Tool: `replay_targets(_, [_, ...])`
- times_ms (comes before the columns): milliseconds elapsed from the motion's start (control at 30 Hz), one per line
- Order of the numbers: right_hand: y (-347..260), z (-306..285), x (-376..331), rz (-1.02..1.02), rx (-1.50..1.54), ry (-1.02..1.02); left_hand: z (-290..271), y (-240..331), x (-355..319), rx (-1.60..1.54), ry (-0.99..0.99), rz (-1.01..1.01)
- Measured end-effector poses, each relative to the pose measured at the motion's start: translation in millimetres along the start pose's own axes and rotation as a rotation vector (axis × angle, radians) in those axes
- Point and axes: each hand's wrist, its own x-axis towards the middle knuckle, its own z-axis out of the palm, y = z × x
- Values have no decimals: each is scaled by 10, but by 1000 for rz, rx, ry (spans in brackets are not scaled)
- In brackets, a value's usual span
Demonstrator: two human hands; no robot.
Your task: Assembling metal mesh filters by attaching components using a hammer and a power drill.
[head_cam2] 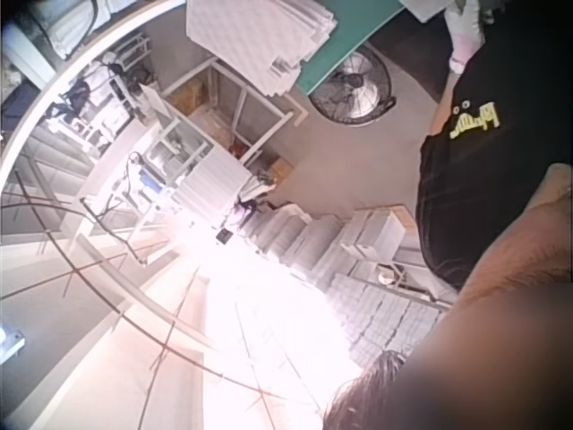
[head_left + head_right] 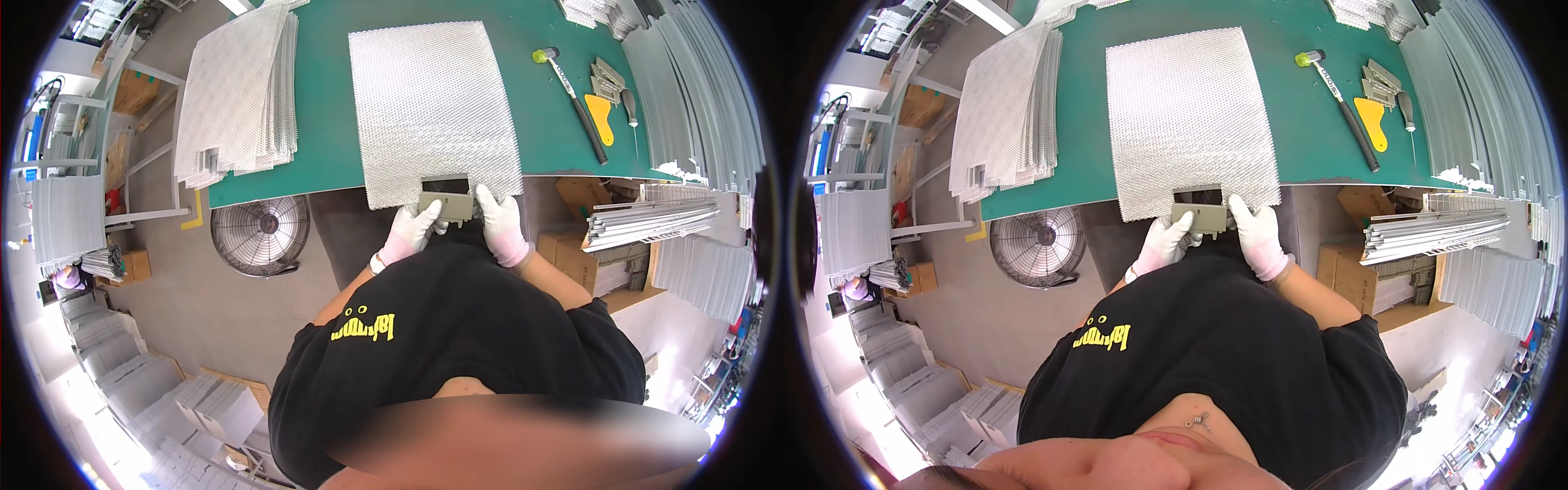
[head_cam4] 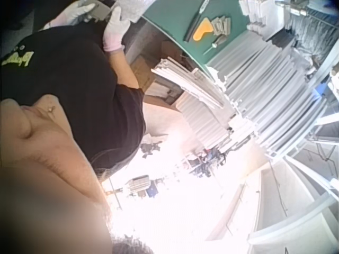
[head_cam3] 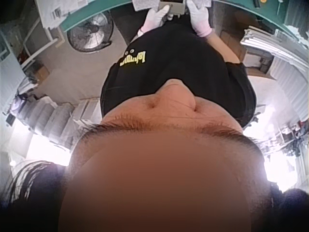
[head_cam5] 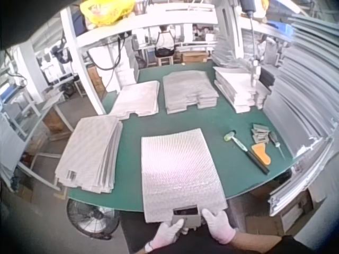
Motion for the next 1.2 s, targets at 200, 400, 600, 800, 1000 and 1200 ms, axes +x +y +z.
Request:
replay_targets(200, [205, -74, 39, 51, -55, -12, 130, 88, -87, -41, 43, -55])
replay_targets(400, [222, -25, -47, 64, -43, -528, 48, 955, -307, 1378, -667, -84])
replay_targets(600, [206, 45, 60, -68, 109, -321, 742, 1748, 655, 2050, -267, 884])
replay_targets(800, [336, -234, -219, -126, 425, 360, 1036, 880, 667, 2010, -339, 861])
replay_targets(1000, [274, -593, 31, -109, 137, 121, 1129, 673, 477, 2100, -170, 790])
replay_targets(1200, [-58, -429, -151, -36, 392, 199, 1104, 631, 433, 2098, -200, 708])
